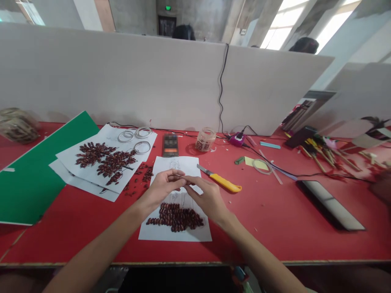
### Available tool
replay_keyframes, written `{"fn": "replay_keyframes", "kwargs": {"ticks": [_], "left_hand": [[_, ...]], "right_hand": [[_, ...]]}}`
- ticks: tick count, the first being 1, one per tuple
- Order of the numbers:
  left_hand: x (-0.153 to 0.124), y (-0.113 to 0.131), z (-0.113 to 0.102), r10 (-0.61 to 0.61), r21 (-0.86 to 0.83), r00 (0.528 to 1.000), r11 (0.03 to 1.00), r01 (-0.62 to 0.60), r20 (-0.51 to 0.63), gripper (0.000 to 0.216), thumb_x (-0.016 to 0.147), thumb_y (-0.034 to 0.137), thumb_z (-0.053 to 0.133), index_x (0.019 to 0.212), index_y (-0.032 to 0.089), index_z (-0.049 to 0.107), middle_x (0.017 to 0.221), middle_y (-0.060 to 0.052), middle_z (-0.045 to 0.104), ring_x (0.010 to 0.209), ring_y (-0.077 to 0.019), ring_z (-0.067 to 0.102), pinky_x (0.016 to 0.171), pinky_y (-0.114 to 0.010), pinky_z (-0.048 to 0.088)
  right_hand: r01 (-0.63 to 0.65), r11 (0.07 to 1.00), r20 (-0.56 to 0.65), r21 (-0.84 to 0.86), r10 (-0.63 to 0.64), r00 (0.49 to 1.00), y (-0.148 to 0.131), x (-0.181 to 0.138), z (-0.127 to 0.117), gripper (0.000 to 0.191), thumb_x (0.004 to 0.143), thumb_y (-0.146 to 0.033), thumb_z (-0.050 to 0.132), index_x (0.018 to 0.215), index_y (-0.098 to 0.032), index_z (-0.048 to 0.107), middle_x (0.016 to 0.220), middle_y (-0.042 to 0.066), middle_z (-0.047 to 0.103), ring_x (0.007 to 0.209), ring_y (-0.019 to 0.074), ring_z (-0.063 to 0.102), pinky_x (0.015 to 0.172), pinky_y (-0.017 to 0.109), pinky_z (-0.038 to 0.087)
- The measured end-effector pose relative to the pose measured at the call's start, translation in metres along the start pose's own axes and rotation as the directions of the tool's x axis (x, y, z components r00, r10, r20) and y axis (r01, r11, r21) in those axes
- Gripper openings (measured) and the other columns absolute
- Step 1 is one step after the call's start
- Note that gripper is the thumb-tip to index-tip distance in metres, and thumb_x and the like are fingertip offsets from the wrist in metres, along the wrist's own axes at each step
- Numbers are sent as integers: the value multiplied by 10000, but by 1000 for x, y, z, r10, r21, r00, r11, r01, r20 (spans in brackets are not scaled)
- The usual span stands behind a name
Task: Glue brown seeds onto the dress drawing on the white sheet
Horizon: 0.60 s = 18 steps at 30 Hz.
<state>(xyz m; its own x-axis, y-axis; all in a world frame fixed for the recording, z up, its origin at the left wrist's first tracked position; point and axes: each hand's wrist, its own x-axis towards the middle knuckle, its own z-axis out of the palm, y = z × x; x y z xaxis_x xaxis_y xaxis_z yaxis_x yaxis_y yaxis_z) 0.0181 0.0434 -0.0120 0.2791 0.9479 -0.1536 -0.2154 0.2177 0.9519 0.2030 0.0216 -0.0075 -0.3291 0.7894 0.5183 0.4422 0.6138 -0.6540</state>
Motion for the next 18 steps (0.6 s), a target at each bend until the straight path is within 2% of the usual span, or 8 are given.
{"fn": "replay_keyframes", "kwargs": {"ticks": [4, 7, 11, 14, 18], "left_hand": [[0, -7, -8, -36, 29, 999, 999, 36, 1, 420, 700, 390, 894, 992, 154, 707, 928, -78, 751, 862, -174, 682, 749, -275, 518], [-2, -8, -10, -52, 70, 998, 996, 50, 34, 424, 707, 401, 888, 1007, 161, 709, 960, -82, 755, 869, -177, 687, 744, -278, 525], [-3, -10, -11, -47, 81, 998, 996, 43, 42, 431, 703, 380, 890, 1036, 170, 714, 919, -68, 757, 839, -174, 693, 742, -281, 522], [-2, -15, -12, -51, 54, 999, 997, 51, 1, 418, 689, 384, 901, 989, 168, 708, 838, -41, 739, 776, -158, 679, 714, -273, 512], [-3, -21, -15, -52, 36, 998, 998, 53, -19, 403, 678, 392, 912, 931, 168, 694, 768, -16, 715, 726, -141, 660, 690, -263, 502]], "right_hand": [[-48, 998, -4, 30, 48, 999, 5, -6, 4, 186, 999, -243, 615, 1146, -228, 729, 974, 48, 787, 834, 193, 749, 772, 307, 609], [-62, 998, 25, 2, 62, 998, 6, -8, 4, 171, 1010, -268, 616, 1113, -234, 747, 955, 54, 767, 841, 201, 729, 758, 324, 589], [-44, 998, -2, -49, 43, 999, 9, -10, 5, 157, 1001, -309, 647, 1068, -234, 767, 952, 66, 722, 860, 212, 693, 766, 344, 575], [-23, 996, -11, -85, 22, 1000, 10, -12, 8, 169, 1005, -300, 641, 1119, -242, 752, 991, 73, 714, 907, 220, 688, 796, 354, 574], [17, 989, 9, -146, -16, 1000, 9, -13, 9, 146, 1014, -271, 624, 1077, -236, 751, 969, 73, 718, 915, 227, 687, 809, 368, 571]]}}
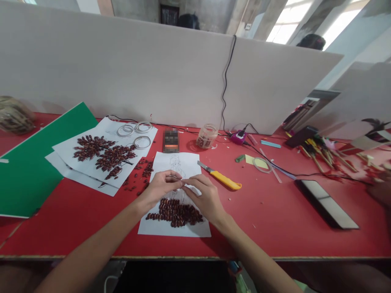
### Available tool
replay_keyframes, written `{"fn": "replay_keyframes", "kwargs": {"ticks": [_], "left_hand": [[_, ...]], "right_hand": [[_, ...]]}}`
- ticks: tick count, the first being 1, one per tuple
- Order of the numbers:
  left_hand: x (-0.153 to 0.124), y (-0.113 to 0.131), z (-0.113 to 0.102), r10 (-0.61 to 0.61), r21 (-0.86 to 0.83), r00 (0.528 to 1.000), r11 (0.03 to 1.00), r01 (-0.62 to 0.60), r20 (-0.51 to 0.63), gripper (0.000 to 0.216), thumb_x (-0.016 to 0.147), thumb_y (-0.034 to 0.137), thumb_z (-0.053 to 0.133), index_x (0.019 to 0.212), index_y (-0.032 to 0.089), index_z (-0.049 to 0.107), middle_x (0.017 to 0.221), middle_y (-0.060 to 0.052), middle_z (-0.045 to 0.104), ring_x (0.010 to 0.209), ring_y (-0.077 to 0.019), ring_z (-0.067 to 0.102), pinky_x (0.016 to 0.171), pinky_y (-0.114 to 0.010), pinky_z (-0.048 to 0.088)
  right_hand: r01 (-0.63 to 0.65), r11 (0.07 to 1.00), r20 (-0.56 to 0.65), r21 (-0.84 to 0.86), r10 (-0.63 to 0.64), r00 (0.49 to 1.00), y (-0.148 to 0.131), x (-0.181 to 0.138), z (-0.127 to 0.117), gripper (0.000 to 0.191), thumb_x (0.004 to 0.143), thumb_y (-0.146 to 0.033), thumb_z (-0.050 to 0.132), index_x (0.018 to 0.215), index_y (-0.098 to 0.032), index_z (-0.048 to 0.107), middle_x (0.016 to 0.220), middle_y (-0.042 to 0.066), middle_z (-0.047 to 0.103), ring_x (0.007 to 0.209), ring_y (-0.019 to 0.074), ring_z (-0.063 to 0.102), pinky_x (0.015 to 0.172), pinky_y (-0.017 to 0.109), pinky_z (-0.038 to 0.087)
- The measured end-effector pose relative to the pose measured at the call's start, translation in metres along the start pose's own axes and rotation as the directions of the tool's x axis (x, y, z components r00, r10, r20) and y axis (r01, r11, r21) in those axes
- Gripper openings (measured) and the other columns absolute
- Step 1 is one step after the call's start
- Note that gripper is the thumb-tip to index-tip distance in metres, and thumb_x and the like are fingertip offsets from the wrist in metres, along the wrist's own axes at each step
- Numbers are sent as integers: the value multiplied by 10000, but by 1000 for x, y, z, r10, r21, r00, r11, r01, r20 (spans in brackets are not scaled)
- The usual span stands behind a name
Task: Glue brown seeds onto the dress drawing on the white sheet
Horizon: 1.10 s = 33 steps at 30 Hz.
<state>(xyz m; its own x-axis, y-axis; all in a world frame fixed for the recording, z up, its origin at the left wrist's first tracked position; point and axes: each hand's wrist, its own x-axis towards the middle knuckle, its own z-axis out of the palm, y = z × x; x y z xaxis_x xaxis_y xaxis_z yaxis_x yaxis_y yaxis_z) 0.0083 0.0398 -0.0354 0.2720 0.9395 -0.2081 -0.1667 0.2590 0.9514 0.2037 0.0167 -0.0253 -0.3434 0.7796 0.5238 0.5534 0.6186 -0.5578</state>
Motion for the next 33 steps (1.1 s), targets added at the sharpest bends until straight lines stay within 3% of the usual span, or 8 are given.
{"fn": "replay_keyframes", "kwargs": {"ticks": [6, 11, 21, 25, 27, 33], "left_hand": [[-2, -2, -3, -18, 9, 1000, 1000, 18, -6, 425, 676, 439, 915, 926, 167, 704, 778, -29, 727, 738, -153, 684, 778, -310, 549], [-2, -4, 0, -48, -61, 999, 997, 48, 11, 443, 645, 404, 936, 940, 163, 710, 821, -39, 752, 771, -155, 704, 815, -316, 565], [-5, -1, 3, -28, 3, 1000, 1000, 28, 3, 379, 709, 377, 888, 955, 164, 693, 812, -45, 755, 785, -170, 712, 794, -308, 546], [0, 9, 0, 81, 82, 995, 994, -76, -61, 314, 816, 440, 763, 954, 167, 690, 935, -86, 772, 877, -190, 720, 791, -302, 544], [4, 14, -4, 121, 85, 986, 990, -111, -116, 281, 824, 422, 729, 936, 166, 693, 979, -87, 762, 873, -176, 703, 776, -286, 537], [7, 16, -9, 89, 32, 981, 996, -84, -170, 240, 800, 379, 717, 917, 170, 704, 975, -61, 728, 815, -142, 653, 698, -244, 504]], "right_hand": [[-24, 1000, -21, 5, 24, 999, -3, 0, -2, 166, 1004, -222, 601, 1023, -221, 766, 911, 71, 730, 850, 214, 702, 783, 353, 595], [-54, 996, -14, 76, 56, 998, -2, -5, -1, 170, 1003, -277, 627, 1095, -232, 763, 958, 74, 738, 851, 209, 715, 773, 345, 609], [-75, 989, 33, 126, 71, 997, 0, -2, -7, 126, 998, -260, 638, 1051, -231, 749, 962, 59, 735, 874, 202, 706, 776, 337, 578], [-229, 959, 124, 164, 210, 970, -7, -7, -15, 91, 952, -257, 700, 1026, -235, 748, 936, 36, 729, 863, 200, 690, 783, 336, 550], [-249, 955, 200, 163, 215, 956, -11, -11, -17, 73, 940, -238, 711, 1001, -237, 750, 950, 36, 716, 907, 208, 678, 821, 351, 529], [-272, 962, 345, -26, 264, 901, -18, -15, -10, 150, 875, -177, 778, 988, -274, 758, 1073, 39, 670, 1037, 244, 630, 938, 447, 430]]}}
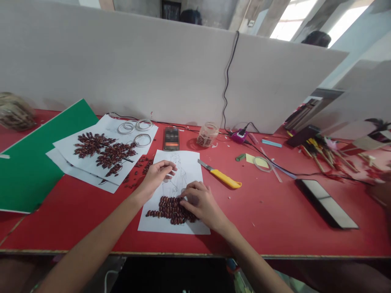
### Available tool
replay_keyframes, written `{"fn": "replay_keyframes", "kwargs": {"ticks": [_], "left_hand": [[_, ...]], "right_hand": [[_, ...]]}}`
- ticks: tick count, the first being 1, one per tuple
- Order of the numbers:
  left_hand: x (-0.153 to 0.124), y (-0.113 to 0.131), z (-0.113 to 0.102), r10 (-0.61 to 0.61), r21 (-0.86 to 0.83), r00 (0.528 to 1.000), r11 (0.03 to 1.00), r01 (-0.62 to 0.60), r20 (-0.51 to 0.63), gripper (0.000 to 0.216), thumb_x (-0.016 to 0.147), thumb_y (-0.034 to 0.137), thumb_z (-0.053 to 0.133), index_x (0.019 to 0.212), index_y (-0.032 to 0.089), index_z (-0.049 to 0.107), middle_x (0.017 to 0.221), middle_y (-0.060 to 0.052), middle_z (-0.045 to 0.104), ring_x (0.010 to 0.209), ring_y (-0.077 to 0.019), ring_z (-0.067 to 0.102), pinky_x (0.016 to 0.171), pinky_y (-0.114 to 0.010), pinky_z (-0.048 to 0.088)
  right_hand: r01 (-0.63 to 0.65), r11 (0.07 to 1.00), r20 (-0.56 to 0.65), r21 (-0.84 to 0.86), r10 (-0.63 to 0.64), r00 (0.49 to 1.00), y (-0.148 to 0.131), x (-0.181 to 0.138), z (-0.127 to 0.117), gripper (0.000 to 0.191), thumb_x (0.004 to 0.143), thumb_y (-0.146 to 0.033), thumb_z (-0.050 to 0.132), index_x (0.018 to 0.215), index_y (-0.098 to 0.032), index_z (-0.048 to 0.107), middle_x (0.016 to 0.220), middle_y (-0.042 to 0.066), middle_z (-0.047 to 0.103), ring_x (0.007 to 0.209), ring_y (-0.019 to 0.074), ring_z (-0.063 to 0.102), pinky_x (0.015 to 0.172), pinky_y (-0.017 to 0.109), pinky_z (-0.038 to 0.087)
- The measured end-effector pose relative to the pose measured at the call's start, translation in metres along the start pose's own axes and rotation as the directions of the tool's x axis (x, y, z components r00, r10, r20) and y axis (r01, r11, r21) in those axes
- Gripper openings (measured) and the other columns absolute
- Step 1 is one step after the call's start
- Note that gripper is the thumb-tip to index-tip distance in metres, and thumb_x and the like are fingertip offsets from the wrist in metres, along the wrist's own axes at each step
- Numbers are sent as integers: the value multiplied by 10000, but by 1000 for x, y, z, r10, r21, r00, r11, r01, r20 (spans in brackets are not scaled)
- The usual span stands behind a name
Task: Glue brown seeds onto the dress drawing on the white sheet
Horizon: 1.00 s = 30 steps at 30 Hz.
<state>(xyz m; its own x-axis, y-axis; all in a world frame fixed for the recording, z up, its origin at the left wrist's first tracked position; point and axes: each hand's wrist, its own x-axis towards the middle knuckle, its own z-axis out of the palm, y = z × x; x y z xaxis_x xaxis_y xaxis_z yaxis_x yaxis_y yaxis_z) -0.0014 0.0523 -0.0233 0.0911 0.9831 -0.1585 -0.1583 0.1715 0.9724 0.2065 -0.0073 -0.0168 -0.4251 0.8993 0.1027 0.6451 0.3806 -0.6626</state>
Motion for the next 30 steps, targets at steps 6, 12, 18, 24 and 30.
{"fn": "replay_keyframes", "kwargs": {"ticks": [6, 12, 18, 24, 30], "left_hand": [[-1, -3, 0, 8, 24, 1000, 1000, -8, -1, 242, 804, 373, 705, 941, 173, 715, 984, -67, 718, 840, -153, 649, 688, -245, 487], [-1, -2, -2, 0, 34, 1000, 999, 0, -1, 221, 820, 363, 680, 936, 178, 715, 979, -62, 710, 847, -151, 634, 691, -243, 474], [0, -2, -2, 0, 55, 1000, 998, 0, 6, 212, 827, 348, 660, 939, 176, 711, 986, -59, 709, 844, -147, 637, 696, -242, 469], [0, -4, -3, 8, 43, 1000, 999, -9, 14, 216, 827, 357, 667, 936, 177, 715, 978, -69, 702, 850, -157, 629, 693, -246, 472], [0, -7, -2, 10, 66, 1000, 998, -12, 19, 199, 830, 354, 658, 921, 184, 708, 977, -53, 699, 846, -145, 630, 698, -237, 471]], "right_hand": [[-3, 1000, 38, 5, 3, 999, 0, 2, 2, 147, 894, -193, 763, 1007, -285, 747, 1116, 44, 662, 1093, 257, 616, 978, 477, 394], [50, 998, -18, 39, -50, 999, 9, -4, 0, 159, 1011, -261, 599, 1074, -273, 745, 1124, 65, 661, 1064, 244, 622, 952, 447, 429], [271, 939, -12, -212, -280, 960, 8, -20, -6, 295, 1052, -231, 480, 1246, -254, 701, 1156, 97, 667, 1031, 253, 599, 888, 424, 450], [452, 772, 194, -447, -409, 892, 4, -20, -14, 305, 1067, -315, 509, 1313, -205, 651, 1175, 114, 692, 1087, 279, 597, 916, 440, 445], [579, 648, 374, -495, -442, 815, 4, -4, -24, 313, 1051, -345, 567, 1311, -185, 631, 1108, 100, 691, 1030, 272, 595, 906, 433, 450]]}}
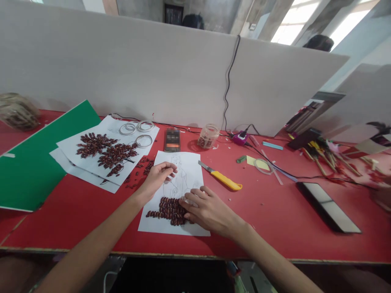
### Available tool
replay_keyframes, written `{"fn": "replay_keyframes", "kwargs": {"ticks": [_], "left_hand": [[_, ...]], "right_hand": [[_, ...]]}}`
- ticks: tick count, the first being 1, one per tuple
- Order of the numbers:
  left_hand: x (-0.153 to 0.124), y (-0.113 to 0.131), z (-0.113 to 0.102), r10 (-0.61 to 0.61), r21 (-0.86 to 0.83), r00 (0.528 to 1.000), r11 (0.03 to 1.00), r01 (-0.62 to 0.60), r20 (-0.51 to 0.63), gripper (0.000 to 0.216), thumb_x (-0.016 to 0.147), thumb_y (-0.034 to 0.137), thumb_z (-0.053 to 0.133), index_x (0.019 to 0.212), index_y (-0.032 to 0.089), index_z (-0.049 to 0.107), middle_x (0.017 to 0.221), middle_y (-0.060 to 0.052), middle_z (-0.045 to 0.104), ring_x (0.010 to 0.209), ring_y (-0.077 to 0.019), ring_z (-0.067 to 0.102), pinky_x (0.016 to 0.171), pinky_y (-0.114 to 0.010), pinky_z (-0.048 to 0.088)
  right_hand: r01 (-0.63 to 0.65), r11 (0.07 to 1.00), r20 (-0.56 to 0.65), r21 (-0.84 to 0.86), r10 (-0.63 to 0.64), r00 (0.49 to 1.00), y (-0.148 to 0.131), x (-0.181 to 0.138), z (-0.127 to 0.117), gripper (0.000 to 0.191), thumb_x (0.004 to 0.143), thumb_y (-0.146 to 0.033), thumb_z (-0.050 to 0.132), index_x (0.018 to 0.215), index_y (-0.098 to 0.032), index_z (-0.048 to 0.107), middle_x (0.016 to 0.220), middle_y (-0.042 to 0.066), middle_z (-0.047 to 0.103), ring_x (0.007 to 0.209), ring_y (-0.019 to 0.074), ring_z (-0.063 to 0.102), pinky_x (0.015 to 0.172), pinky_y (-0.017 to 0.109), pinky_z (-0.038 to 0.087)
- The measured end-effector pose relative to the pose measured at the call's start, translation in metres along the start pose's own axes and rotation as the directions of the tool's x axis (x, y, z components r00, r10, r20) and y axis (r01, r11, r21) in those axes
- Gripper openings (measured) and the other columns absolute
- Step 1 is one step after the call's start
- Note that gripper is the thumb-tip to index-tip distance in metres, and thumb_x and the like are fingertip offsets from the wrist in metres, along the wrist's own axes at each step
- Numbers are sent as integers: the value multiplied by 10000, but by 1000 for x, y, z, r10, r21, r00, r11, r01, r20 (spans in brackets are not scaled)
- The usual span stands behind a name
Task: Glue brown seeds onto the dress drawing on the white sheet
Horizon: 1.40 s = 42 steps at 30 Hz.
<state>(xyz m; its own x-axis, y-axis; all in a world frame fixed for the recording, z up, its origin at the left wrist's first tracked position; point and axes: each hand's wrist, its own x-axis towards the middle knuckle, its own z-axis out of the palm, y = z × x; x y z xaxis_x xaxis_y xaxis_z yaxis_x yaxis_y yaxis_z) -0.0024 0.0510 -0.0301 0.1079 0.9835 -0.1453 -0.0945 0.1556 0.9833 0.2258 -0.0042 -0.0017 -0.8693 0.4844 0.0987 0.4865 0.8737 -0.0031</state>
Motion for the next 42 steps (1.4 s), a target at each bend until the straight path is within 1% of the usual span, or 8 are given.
{"fn": "replay_keyframes", "kwargs": {"ticks": [9, 15, 20, 28, 31, 35, 39, 42], "left_hand": [[-11, 9, 2, 171, 286, 983, 940, -184, 70, 204, 929, 341, 547, 953, 193, 686, 993, -63, 722, 936, -200, 681, 818, -320, 534], [-41, -4, 42, 343, 804, 869, 362, -472, 355, 488, 1065, 449, 398, 1447, 179, 541, 1595, -143, 465, 1512, -311, 364, 1203, -527, 347], [-29, -31, 69, 414, 904, 843, 96, -416, 344, 701, 1056, 563, 366, 1639, 187, 267, 1716, -116, 207, 1592, -297, 180, 1256, -546, 261], [-29, -29, 74, 506, 924, 810, 63, -377, 296, 707, 1039, 564, 389, 1643, 218, 267, 1721, -96, 207, 1595, -309, 156, 1275, -553, 189], [-27, -10, 66, 519, 905, 785, 51, -423, 338, 545, 1073, 448, 374, 1556, 206, 438, 1662, -112, 367, 1549, -303, 285, 1252, -521, 245], [-11, 18, 5, 403, 940, 893, 179, -289, 198, 363, 1058, 200, 372, 1134, 165, 725, 1180, -149, 722, 1146, -297, 638, 1022, -454, 472], [0, 20, -63, 337, 926, 929, 279, -253, 152, 247, 983, 147, 507, 1015, 182, 750, 1077, -123, 706, 1027, -273, 648, 964, -399, 486], [0, 5, -75, 339, 909, 926, 311, -277, 167, 236, 971, 154, 532, 1056, 192, 749, 1089, -114, 684, 1037, -268, 635, 948, -387, 493]], "right_hand": [[-63, 950, -31, 306, 76, 997, 15, -8, -14, 379, 1101, -375, 436, 1427, -270, 597, 1292, 101, 633, 1158, 259, 575, 1009, 450, 470], [-360, 708, -268, 608, 610, 746, 12, -36, 11, 404, 1103, -350, 376, 1443, -270, 579, 1392, 110, 571, 1328, 260, 523, 1120, 444, 455], [-388, 711, -275, 587, 625, 731, -6, -47, 21, 426, 1088, -314, 410, 1504, -304, 503, 1424, 101, 566, 1338, 260, 538, 1097, 417, 495], [-413, 764, -357, 496, 613, 705, -16, -46, 32, 445, 1074, -282, 421, 1516, -306, 456, 1405, 123, 532, 1313, 287, 540, 1050, 458, 531], [-408, 795, -373, 449, 582, 723, -16, -45, 33, 442, 1065, -262, 432, 1505, -294, 469, 1378, 128, 552, 1274, 296, 557, 1031, 473, 536], [-365, 864, -380, 347, 485, 787, -16, -47, 34, 361, 1049, -240, 482, 1391, -294, 585, 1326, 125, 601, 1195, 307, 597, 955, 480, 561], [-380, 878, -390, 291, 472, 791, -16, -45, 38, 341, 1049, -245, 468, 1347, -280, 629, 1323, 133, 633, 1170, 312, 622, 922, 493, 569], [-407, 890, -345, 204, 454, 821, -13, -45, 41, 375, 1054, -267, 453, 1393, -280, 614, 1397, 124, 633, 1221, 318, 619, 949, 514, 548]]}}
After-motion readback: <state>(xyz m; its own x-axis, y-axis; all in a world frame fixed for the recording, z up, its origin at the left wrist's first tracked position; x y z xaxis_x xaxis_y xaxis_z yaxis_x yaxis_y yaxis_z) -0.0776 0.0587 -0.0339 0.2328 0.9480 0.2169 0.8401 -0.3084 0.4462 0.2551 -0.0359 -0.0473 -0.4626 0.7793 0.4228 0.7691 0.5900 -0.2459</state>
